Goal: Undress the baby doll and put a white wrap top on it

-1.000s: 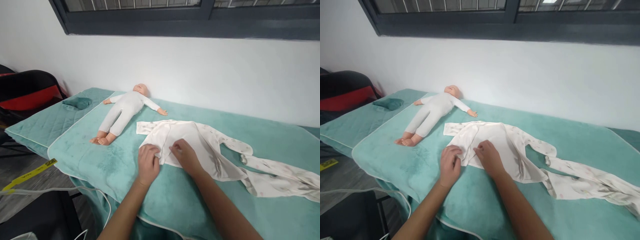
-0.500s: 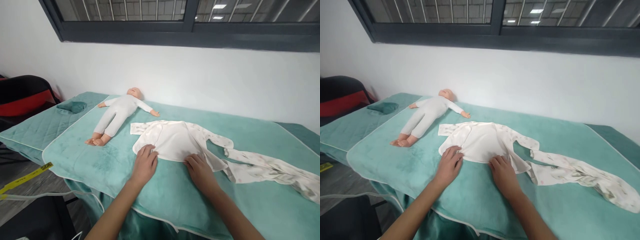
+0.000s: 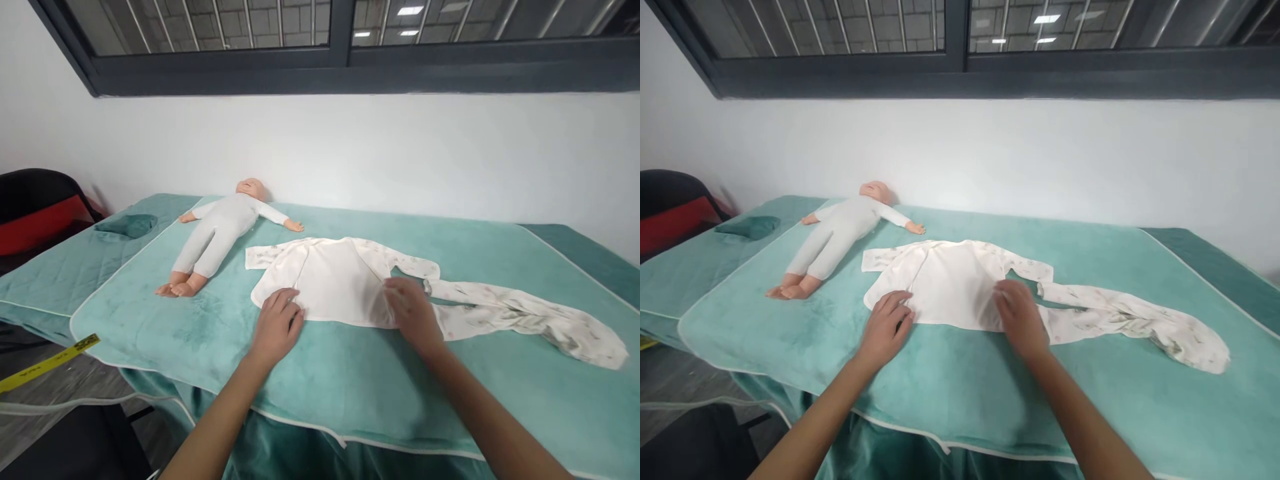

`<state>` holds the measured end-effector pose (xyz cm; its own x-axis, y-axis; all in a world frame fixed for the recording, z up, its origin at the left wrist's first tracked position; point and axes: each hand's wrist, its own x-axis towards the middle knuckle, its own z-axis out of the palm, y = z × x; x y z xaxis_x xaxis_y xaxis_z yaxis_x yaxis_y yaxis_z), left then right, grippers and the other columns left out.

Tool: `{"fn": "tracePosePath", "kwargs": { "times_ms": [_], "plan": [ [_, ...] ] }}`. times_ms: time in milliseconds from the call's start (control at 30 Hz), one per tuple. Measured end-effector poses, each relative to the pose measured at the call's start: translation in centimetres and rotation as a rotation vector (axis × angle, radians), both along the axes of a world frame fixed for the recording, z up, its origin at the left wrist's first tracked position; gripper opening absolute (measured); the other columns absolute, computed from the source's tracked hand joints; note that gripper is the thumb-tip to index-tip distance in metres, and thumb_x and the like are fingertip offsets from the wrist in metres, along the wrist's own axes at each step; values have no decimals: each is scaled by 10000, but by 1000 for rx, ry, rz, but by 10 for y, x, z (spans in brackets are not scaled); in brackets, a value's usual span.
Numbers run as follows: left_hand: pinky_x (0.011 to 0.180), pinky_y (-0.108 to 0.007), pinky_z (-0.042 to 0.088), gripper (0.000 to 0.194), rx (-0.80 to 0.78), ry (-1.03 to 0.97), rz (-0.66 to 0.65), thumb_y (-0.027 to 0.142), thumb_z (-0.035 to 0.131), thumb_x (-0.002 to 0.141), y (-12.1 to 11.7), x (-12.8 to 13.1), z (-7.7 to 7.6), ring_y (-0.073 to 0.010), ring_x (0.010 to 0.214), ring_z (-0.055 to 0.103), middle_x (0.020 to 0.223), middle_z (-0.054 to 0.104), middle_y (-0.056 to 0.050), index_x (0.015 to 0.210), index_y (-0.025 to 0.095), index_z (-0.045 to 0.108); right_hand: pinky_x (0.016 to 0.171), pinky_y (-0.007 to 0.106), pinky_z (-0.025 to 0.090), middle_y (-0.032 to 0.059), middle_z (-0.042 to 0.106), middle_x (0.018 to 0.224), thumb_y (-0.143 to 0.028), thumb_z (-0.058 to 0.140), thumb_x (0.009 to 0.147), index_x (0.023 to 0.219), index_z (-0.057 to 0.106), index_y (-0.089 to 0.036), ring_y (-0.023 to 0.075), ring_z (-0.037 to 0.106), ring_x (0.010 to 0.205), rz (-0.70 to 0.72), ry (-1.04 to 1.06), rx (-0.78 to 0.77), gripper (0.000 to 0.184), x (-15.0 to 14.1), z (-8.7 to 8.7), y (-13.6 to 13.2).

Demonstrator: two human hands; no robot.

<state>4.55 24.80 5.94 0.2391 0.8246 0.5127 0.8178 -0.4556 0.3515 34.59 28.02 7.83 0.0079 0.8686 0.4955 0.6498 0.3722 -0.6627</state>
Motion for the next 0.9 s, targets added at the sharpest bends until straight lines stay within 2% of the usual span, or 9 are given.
{"fn": "tracePosePath", "kwargs": {
  "times_ms": [67, 133, 200, 300, 367, 467, 667, 767, 900],
  "plan": [
    [979, -448, 459, 170, 9, -3, 12, 225, 495, 933, 1, 0, -1, -246, 1179, 532, 1186, 640, -74, 793, 200, 589, 1007, 524, 410, 154, 595, 1201, -453, 494, 882, 1102, 595, -198, 311, 529, 1159, -221, 66, 7, 352, 26, 1, 18],
    [974, -443, 461, 171, 15, -8, 17, 227, 504, 929, 1, 1, -2, -243, 1164, 538, 1168, 645, -73, 781, 199, 582, 956, 488, 430, 174, 590, 1202, -499, 539, 825, 1115, 584, -169, 315, 548, 1116, -467, 131, -144, 442, 54, 1, 36],
    [966, -440, 464, 173, 16, -13, 21, 229, 506, 929, 2, 1, -2, -242, 1149, 544, 1150, 649, -73, 773, 199, 576, 858, 429, 457, 162, 616, 1124, -528, 541, 804, 1106, 565, -162, 287, 587, 996, -572, 138, -291, 475, 76, 1, 49],
    [950, -440, 466, 169, 11, -14, 27, 231, 503, 931, 2, 1, -3, -242, 1130, 551, 1138, 652, -73, 780, 200, 572, 661, 338, 422, 46, 608, 800, -517, 601, 751, 874, 562, -202, 208, 549, 709, -529, 67, -384, 341, 94, 4, 61],
    [942, -442, 465, 175, 7, -13, 33, 233, 497, 935, 3, 1, -3, -242, 1119, 555, 1133, 653, -73, 778, 200, 566, 567, 303, 331, -31, 449, 584, -470, 633, 719, 650, 451, -232, 157, 418, 570, -452, -53, -415, 308, 97, 8, 68],
    [931, -442, 467, 190, 16, -15, 39, 232, 488, 939, 3, 1, -4, -239, 1095, 563, 1116, 655, -73, 763, 201, 555, 538, 294, 247, -54, 280, 522, -428, 592, 747, 568, 307, -238, 134, 299, 535, -413, -161, -363, 386, 102, 15, 82],
    [902, -428, 472, 178, 43, -14, 47, 227, 492, 936, 5, 2, -5, -229, 1054, 579, 1076, 667, -66, 773, 203, 561, 659, 310, 384, 5, 535, 725, -334, 547, 764, 785, 545, -208, 169, 470, 677, -491, 18, -220, 127, 117, 13, 116],
    [904, -427, 470, 161, 42, -10, 57, 220, 492, 938, 5, 2, -6, -230, 1056, 580, 1082, 670, -64, 795, 202, 565, 800, 362, 434, 105, 615, 971, -260, 539, 744, 988, 588, -160, 212, 557, 827, -538, 44, -232, 268, 115, 2, 120],
    [910, -424, 471, 132, 43, -13, 62, 209, 495, 935, 5, 3, -6, -224, 1055, 580, 1080, 672, -61, 832, 204, 579, 965, 444, 404, 207, 548, 1223, -209, 502, 759, 1150, 570, -124, 300, 529, 1110, -545, -44, -118, 406, 105, -9, 113]
  ]
}}
